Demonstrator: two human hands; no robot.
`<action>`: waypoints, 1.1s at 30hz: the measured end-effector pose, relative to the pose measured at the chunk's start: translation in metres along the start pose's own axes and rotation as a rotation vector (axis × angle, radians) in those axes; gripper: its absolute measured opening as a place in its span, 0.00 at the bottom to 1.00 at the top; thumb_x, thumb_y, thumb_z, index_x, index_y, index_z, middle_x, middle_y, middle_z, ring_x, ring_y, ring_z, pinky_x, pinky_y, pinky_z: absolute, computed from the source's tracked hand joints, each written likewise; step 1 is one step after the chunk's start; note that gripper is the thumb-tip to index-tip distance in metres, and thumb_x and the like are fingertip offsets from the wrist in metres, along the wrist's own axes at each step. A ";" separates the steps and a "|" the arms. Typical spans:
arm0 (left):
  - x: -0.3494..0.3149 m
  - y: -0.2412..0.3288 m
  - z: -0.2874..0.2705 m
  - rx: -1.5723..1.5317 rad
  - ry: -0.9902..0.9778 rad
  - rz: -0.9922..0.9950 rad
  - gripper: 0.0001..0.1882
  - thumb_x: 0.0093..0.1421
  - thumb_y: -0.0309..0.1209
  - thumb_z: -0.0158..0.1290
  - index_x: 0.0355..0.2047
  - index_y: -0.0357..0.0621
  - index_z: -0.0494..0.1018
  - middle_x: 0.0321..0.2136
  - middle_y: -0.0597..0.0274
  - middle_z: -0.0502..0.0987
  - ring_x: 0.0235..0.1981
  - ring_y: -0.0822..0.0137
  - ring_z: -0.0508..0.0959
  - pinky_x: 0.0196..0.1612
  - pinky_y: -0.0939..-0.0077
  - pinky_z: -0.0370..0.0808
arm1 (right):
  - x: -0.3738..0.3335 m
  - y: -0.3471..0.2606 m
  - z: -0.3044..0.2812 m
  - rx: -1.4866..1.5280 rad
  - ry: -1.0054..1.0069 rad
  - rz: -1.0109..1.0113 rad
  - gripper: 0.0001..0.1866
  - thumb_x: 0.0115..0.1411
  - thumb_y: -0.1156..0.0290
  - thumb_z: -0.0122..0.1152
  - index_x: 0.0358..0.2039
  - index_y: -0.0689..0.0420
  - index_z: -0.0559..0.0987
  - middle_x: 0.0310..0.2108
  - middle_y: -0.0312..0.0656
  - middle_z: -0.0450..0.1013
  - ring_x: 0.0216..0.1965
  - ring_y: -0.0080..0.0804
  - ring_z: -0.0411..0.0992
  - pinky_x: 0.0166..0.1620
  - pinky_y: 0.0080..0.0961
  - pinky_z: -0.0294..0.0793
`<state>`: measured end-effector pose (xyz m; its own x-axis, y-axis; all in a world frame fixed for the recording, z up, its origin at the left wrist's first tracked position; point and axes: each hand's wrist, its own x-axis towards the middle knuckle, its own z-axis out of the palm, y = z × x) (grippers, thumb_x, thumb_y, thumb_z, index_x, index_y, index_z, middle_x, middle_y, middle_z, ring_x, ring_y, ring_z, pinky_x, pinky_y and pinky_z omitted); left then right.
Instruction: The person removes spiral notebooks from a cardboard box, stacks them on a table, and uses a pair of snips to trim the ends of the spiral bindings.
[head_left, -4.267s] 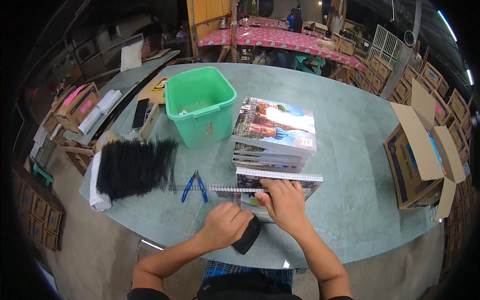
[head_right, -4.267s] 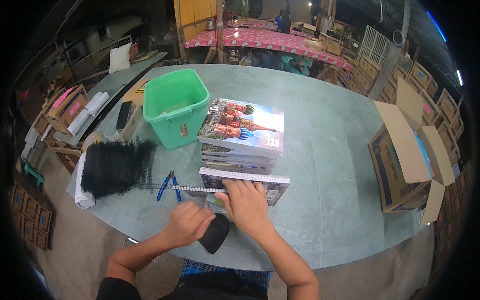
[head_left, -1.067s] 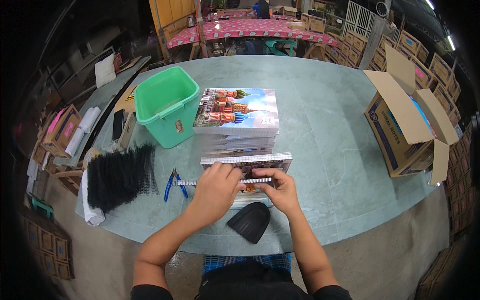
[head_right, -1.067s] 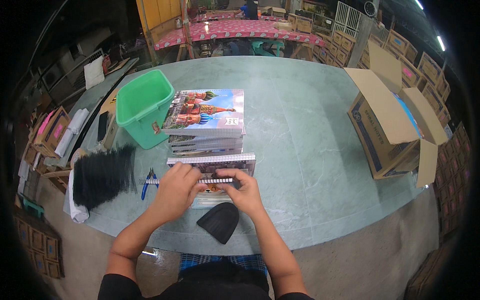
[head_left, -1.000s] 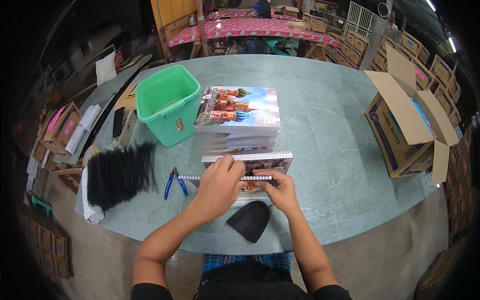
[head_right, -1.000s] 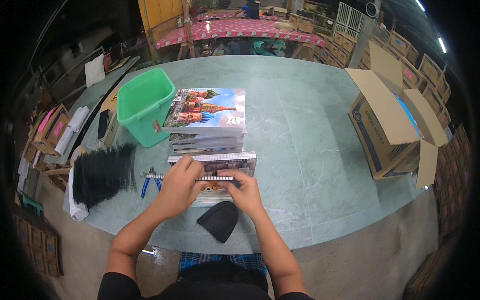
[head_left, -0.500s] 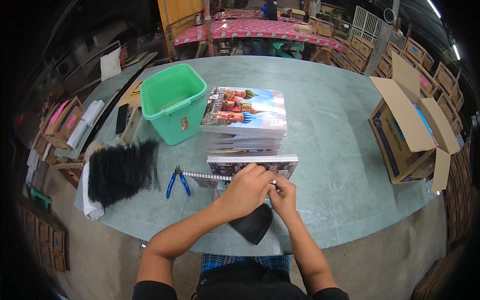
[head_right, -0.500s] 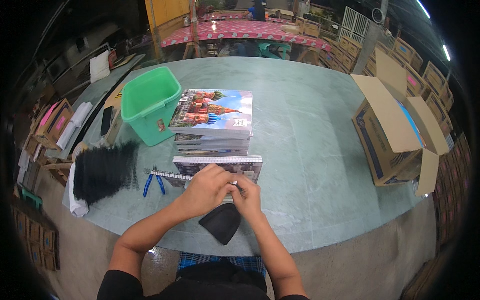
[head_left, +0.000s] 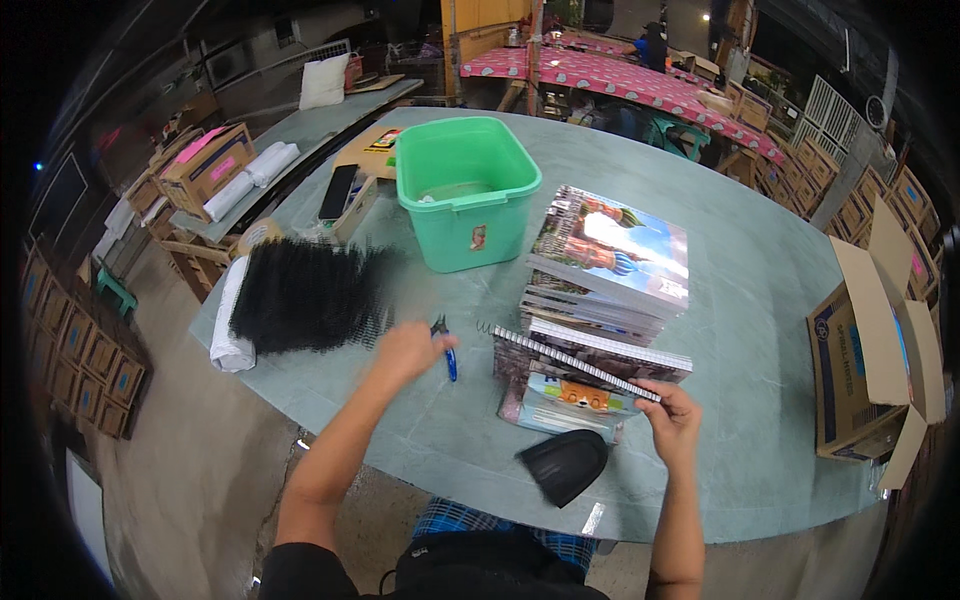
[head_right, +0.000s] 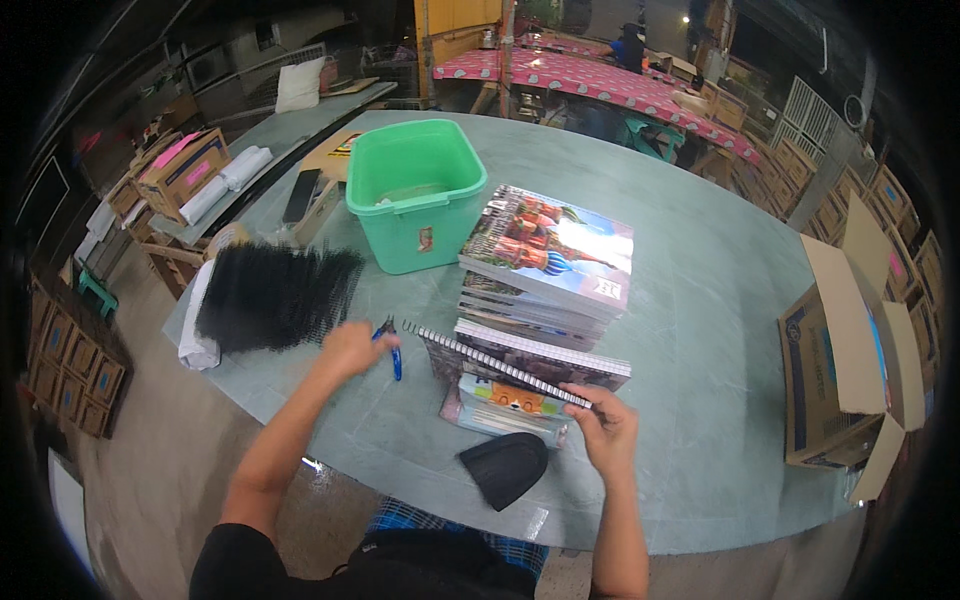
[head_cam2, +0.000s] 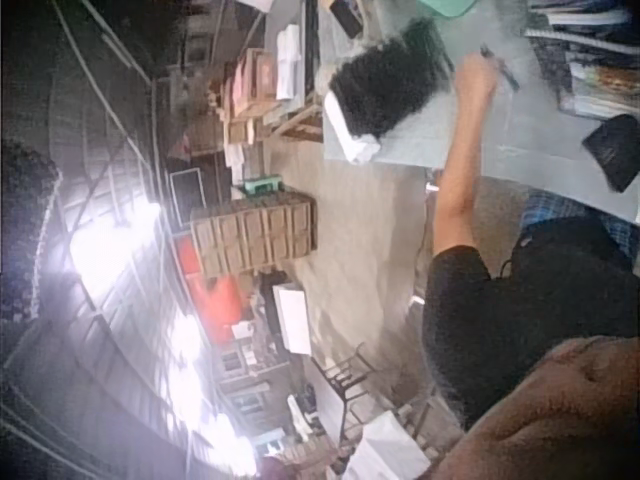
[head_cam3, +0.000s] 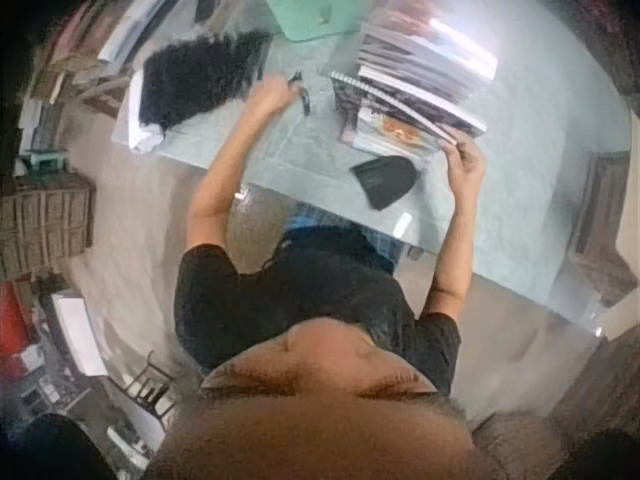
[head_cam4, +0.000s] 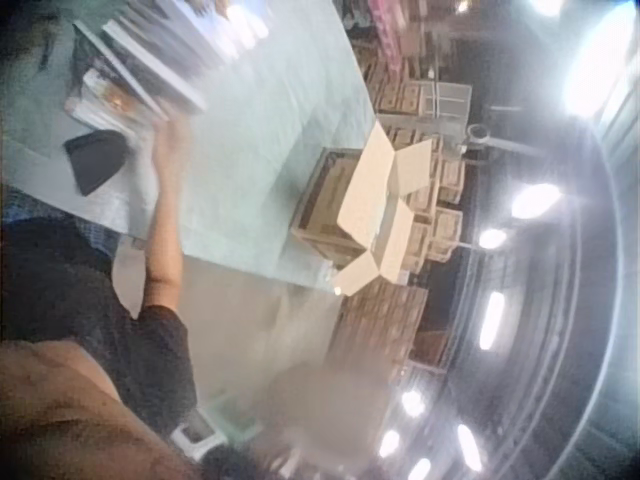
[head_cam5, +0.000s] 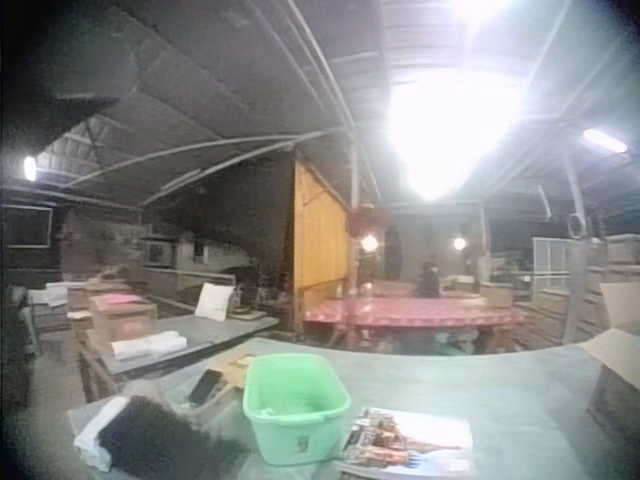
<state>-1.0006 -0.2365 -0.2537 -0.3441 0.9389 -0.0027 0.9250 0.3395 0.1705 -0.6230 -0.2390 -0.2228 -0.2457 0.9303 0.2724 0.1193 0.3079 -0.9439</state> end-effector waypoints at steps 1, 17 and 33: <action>-0.001 -0.004 0.023 -0.019 0.124 0.025 0.23 0.48 0.48 0.56 0.30 0.38 0.74 0.28 0.47 0.77 0.32 0.49 0.77 0.36 0.57 0.73 | 0.006 -0.004 0.000 -0.020 -0.044 0.011 0.12 0.51 0.76 0.63 0.38 0.62 0.79 0.37 0.41 0.77 0.34 0.22 0.72 0.38 0.20 0.71; -0.044 -0.015 0.039 -0.812 0.172 0.123 0.16 0.53 0.26 0.50 0.43 0.39 0.65 0.23 0.61 0.69 0.24 0.65 0.70 0.30 0.71 0.67 | 0.096 -0.068 0.143 -0.644 -0.376 -0.295 0.14 0.51 0.71 0.60 0.40 0.58 0.77 0.30 0.53 0.74 0.34 0.49 0.73 0.38 0.37 0.72; -0.068 0.032 -0.047 -0.812 -0.149 0.387 0.18 0.58 0.36 0.49 0.43 0.37 0.67 0.25 0.61 0.72 0.25 0.69 0.71 0.32 0.74 0.69 | 0.100 -0.063 0.141 -0.489 -0.538 -0.386 0.13 0.47 0.81 0.59 0.34 0.55 0.81 0.34 0.43 0.74 0.37 0.36 0.71 0.39 0.28 0.71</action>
<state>-0.9555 -0.2924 -0.2015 0.0437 0.9957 0.0815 0.5543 -0.0920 0.8272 -0.7906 -0.1933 -0.1624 -0.7681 0.5563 0.3171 0.3070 0.7545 -0.5800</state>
